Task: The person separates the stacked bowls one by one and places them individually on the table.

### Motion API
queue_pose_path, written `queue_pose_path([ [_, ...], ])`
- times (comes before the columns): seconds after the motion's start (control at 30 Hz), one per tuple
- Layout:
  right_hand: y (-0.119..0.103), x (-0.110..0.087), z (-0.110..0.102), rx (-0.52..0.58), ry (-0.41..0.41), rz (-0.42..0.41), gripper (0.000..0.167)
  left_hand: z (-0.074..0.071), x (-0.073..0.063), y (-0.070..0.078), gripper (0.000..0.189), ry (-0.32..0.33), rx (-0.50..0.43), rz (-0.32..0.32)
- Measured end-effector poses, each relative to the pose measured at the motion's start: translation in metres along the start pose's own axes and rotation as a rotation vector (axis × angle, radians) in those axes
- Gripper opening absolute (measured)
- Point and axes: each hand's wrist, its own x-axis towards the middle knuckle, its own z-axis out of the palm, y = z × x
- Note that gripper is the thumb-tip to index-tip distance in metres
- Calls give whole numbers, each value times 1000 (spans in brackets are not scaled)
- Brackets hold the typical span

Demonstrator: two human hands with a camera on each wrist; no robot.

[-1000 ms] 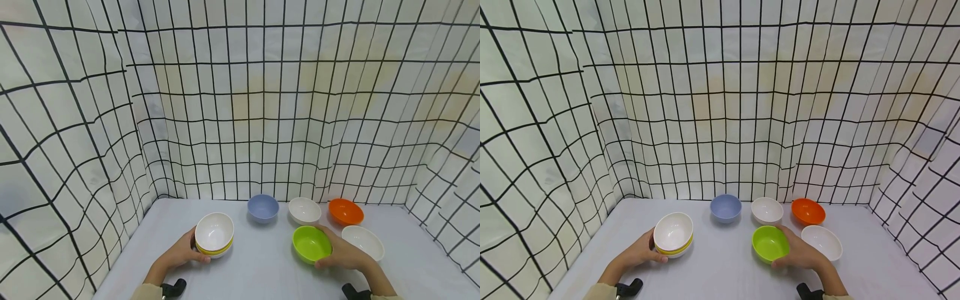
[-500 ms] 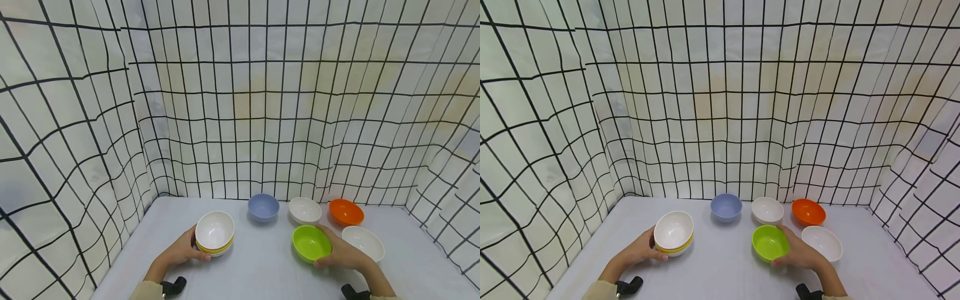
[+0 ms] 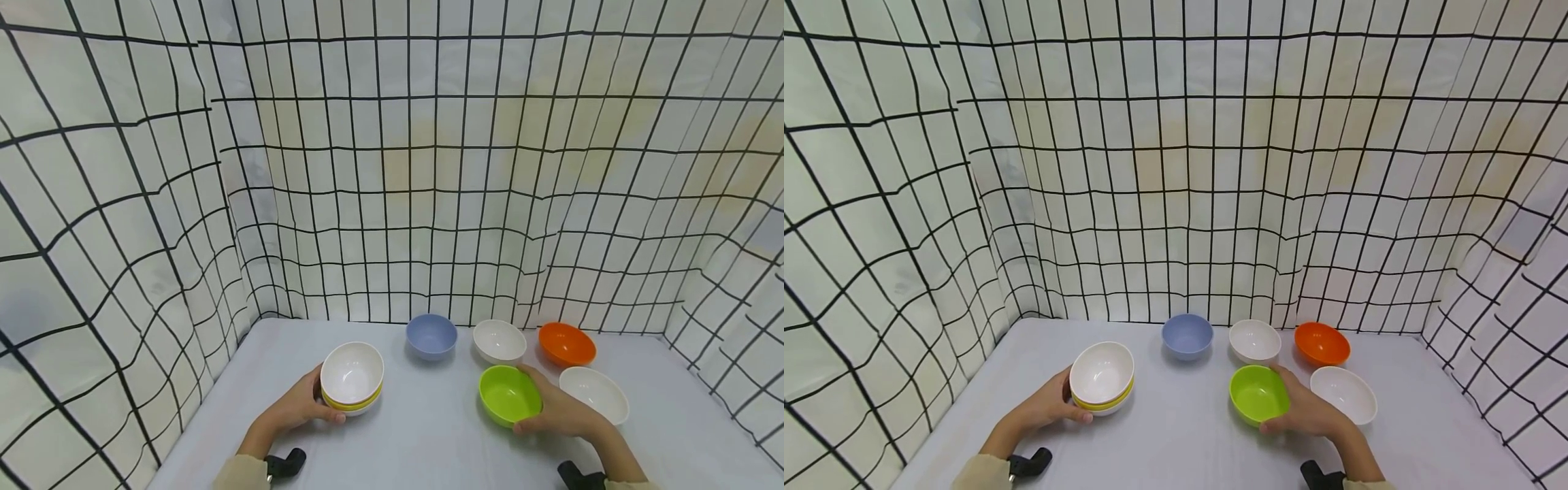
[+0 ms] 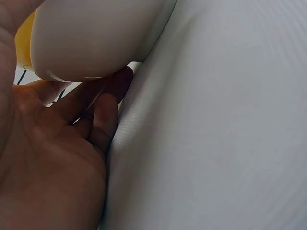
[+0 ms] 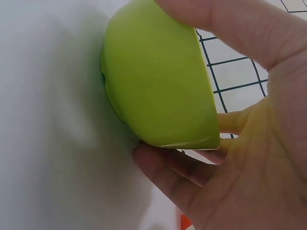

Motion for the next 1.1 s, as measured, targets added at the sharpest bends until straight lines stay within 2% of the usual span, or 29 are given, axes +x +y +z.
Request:
queue_pose_path([
  [0.27, -5, -6, -3, -16, 11, 38, 121, 1, 1, 2, 111, -3, 14, 10],
  [0.43, -12, -11, -7, -32, 49, 10, 117, 1, -2, 3, 111, 2, 16, 5],
  [0.63, -28, -17, -16, -33, 115, -73, 110, -1, 0, 2, 111, 5, -7, -4],
  [0.8, -41, -21, -18, -41, 165, -128, 97, -1, 1, 3, 110, -1, -7, -1],
  [1.1, -61, -18, -1, 23, 268, -269, 70, -1, 0, 3, 110, 1, 9, -13],
])
